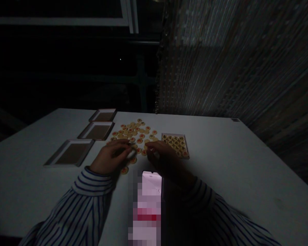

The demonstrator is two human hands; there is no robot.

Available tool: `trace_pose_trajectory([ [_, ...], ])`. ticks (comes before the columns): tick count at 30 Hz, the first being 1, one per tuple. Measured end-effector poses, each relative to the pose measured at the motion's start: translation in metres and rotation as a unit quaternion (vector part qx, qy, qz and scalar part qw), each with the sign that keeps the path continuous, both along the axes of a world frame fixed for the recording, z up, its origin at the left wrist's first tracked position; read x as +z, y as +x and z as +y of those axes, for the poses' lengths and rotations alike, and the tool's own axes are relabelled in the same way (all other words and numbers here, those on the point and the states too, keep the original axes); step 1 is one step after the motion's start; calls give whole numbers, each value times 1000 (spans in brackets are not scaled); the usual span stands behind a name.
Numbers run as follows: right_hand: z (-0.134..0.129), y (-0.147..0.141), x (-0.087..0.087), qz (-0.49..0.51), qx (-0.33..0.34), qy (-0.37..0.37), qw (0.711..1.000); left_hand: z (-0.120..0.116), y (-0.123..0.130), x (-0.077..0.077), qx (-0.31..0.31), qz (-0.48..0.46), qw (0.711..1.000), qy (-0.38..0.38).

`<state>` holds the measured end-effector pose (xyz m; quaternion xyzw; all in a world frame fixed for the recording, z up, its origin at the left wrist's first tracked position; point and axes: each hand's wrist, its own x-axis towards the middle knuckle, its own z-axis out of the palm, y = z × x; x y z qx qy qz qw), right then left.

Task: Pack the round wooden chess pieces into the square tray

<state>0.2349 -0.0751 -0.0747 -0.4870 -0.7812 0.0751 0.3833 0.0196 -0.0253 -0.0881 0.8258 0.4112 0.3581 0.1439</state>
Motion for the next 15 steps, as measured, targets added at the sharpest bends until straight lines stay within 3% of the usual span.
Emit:
trace_pose_trajectory([
  [7, 2, -20, -15, -61, 46, 23, 997, 0, -6, 0, -33, 66, 997, 29],
  [15, -1, -20, -24, -82, 37, 74, 993, -4, -5, -3, -41, 136, 989, 30],
])
